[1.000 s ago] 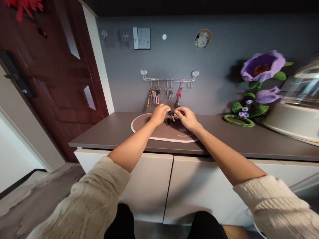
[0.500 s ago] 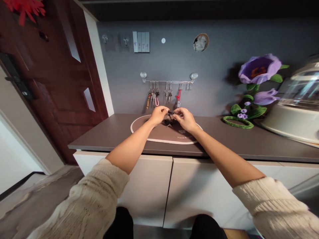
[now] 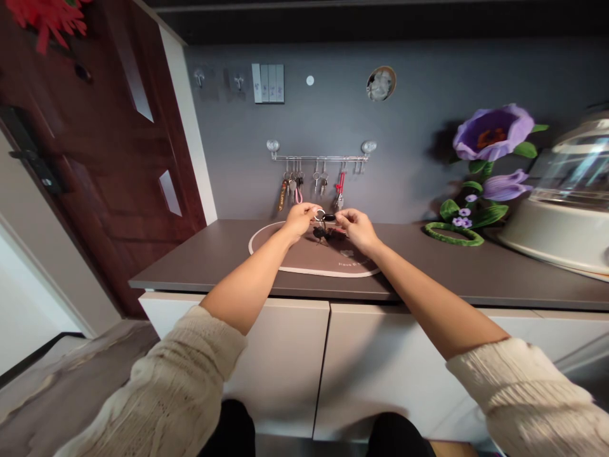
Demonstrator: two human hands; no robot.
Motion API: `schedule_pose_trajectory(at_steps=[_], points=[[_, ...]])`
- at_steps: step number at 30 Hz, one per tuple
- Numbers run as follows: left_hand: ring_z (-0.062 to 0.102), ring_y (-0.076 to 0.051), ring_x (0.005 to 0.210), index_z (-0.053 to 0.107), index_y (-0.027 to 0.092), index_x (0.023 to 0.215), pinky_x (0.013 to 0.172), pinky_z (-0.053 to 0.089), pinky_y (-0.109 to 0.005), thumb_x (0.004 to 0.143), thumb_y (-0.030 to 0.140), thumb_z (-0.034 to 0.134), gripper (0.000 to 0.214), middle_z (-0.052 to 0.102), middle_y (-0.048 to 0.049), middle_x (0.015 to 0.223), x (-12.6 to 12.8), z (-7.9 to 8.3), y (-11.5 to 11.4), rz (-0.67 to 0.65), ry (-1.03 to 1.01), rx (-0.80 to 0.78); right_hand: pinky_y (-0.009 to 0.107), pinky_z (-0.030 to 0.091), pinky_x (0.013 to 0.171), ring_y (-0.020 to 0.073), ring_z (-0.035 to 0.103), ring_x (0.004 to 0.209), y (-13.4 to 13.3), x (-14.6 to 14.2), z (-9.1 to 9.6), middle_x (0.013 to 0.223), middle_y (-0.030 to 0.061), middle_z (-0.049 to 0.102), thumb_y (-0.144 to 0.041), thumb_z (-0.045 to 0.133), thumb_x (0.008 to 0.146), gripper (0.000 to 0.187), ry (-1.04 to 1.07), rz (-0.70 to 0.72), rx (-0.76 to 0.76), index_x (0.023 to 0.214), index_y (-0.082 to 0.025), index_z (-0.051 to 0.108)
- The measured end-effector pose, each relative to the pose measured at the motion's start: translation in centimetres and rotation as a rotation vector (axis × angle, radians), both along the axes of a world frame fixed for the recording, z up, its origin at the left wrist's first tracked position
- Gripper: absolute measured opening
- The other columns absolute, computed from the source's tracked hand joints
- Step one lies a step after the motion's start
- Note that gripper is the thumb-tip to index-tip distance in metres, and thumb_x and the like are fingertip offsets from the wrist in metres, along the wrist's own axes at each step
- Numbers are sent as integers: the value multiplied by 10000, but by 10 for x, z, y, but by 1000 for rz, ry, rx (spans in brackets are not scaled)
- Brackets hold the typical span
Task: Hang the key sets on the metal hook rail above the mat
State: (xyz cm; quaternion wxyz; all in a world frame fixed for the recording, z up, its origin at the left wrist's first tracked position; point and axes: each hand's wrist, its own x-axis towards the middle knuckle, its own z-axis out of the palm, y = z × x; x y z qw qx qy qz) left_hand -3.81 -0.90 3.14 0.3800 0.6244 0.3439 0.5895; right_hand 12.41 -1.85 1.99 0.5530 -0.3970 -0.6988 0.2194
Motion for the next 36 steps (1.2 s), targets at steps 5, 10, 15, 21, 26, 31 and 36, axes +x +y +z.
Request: schedule_pose_trajectory(at_steps=[5,10,15,21,26,31,36], points=[[435,-42,500,618,97,813,533,374,-182,775,140,504,128,554,9,611,1,0,5,-21,-152,-58,279,410,678,117,512,634,-10,-5,4,713,16,595,-287,559,693,140,-21,35,-88,737,-156,576],[422,-30,484,607,95,792,547,381,-181,779,122,501,110,524,22,594,4,1,4,-53,-228,-61,286,401,737,127,524,702,-15,-8,9,765,12,612,-276,541,704,153,23,65,-65,800,-170,596],[434,-32,488,597,96,787,544,379,-174,768,118,513,88,517,27,586,8,2,0,-93,-242,-42,287,393,771,137,522,776,-14,-10,11,819,13,619,-349,511,740,208,98,88,-24,782,-177,621],[471,-62,552,616,113,803,593,399,-197,763,168,526,113,556,12,622,9,4,-7,5,-99,90,286,404,722,129,512,695,-11,-11,10,717,0,599,-423,612,673,260,126,146,-25,751,-175,618],[534,-96,675,625,122,802,687,418,-225,775,166,494,140,620,-19,724,8,8,-10,123,68,237,285,407,744,128,527,733,-9,-10,10,766,3,605,-398,650,648,255,159,203,-23,772,-179,615],[561,-119,781,619,131,792,758,419,-247,788,162,467,155,646,-40,825,9,11,-13,197,183,329,256,407,639,97,501,630,-10,-12,8,707,-18,576,-391,666,639,276,184,303,-102,792,-183,568],[546,-132,844,609,155,791,806,401,-260,803,169,450,160,637,-39,851,8,12,-16,275,286,463,247,407,635,88,493,619,-11,-12,8,702,-30,562,-376,698,603,296,197,309,-104,776,-187,550]])
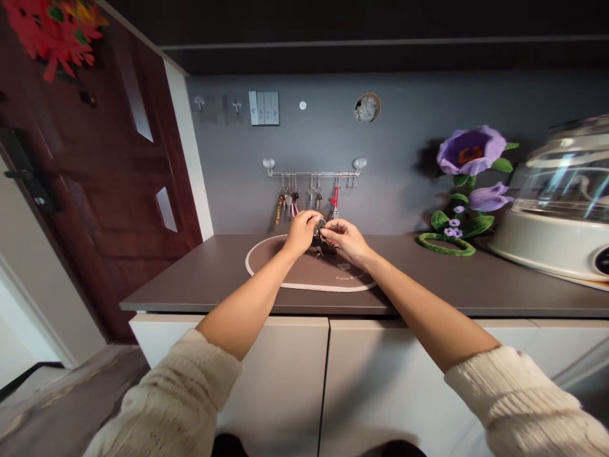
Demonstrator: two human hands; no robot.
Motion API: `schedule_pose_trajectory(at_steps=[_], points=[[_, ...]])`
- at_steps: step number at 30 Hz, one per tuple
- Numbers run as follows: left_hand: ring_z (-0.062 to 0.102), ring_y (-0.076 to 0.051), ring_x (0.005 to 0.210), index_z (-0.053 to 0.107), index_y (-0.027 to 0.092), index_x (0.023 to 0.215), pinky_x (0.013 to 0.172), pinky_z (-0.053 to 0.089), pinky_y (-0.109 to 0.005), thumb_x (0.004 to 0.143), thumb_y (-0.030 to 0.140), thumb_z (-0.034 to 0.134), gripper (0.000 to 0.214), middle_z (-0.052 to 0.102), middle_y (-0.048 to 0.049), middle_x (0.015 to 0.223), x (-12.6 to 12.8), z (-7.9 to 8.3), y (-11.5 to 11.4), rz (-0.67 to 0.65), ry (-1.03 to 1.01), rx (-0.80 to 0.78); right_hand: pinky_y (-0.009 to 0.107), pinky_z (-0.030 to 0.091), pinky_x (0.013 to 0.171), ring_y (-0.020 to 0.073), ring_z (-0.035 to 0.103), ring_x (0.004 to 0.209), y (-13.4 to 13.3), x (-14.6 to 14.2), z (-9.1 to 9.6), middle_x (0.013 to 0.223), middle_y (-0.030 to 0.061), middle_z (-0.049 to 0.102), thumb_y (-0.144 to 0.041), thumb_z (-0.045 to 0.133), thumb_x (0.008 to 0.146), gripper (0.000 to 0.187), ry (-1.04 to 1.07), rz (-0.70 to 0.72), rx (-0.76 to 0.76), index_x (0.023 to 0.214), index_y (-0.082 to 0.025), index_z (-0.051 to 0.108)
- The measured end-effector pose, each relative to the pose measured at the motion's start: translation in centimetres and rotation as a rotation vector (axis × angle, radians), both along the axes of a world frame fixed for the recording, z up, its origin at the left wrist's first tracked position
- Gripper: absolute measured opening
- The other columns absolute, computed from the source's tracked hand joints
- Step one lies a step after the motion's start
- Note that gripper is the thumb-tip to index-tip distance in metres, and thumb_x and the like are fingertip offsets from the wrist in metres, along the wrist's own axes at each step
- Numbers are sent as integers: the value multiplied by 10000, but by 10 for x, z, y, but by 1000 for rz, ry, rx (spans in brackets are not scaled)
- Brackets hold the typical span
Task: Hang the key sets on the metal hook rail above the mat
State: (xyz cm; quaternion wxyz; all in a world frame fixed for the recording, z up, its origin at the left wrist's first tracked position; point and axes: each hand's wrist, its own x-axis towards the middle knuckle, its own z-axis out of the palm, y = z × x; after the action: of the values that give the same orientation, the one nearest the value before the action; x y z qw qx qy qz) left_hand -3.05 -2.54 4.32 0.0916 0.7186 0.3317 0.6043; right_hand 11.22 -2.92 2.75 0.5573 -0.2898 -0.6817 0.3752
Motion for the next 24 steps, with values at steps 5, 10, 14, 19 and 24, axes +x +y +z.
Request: schedule_pose_trajectory(at_steps=[5,10,14,19,24], points=[[533,-137,827,594,161,799,784,394,-254,799,164,451,143,616,-42,845,1,0,-2,-4,0,18,247,400,640,87,476,618,3,2,-1,700,-27,538,-420,640,654,280,-42,-33,43,767,-178,554],[531,-135,812,582,164,777,773,391,-252,796,165,457,127,608,-31,817,3,0,-4,-7,-1,25,238,389,618,94,453,614,6,2,-2,682,-29,510,-440,601,677,281,-82,-81,98,767,-184,528],[526,-139,819,579,161,802,773,392,-259,813,196,443,142,605,-41,833,5,-2,-5,37,35,82,241,384,651,102,451,647,5,4,1,696,-26,498,-419,583,690,252,-74,-126,140,741,-183,513],[524,-147,841,571,154,846,775,400,-266,846,248,398,197,596,-58,861,4,-8,-1,105,78,126,255,372,710,106,459,690,3,7,6,720,-21,506,-388,571,700,222,-24,-181,156,730,-174,522],[523,-154,844,573,158,837,787,402,-280,866,244,346,244,599,-59,864,3,-16,9,198,202,124,272,391,718,112,471,682,4,14,14,695,-19,510,-403,585,682,241,57,-173,111,717,-180,504]])
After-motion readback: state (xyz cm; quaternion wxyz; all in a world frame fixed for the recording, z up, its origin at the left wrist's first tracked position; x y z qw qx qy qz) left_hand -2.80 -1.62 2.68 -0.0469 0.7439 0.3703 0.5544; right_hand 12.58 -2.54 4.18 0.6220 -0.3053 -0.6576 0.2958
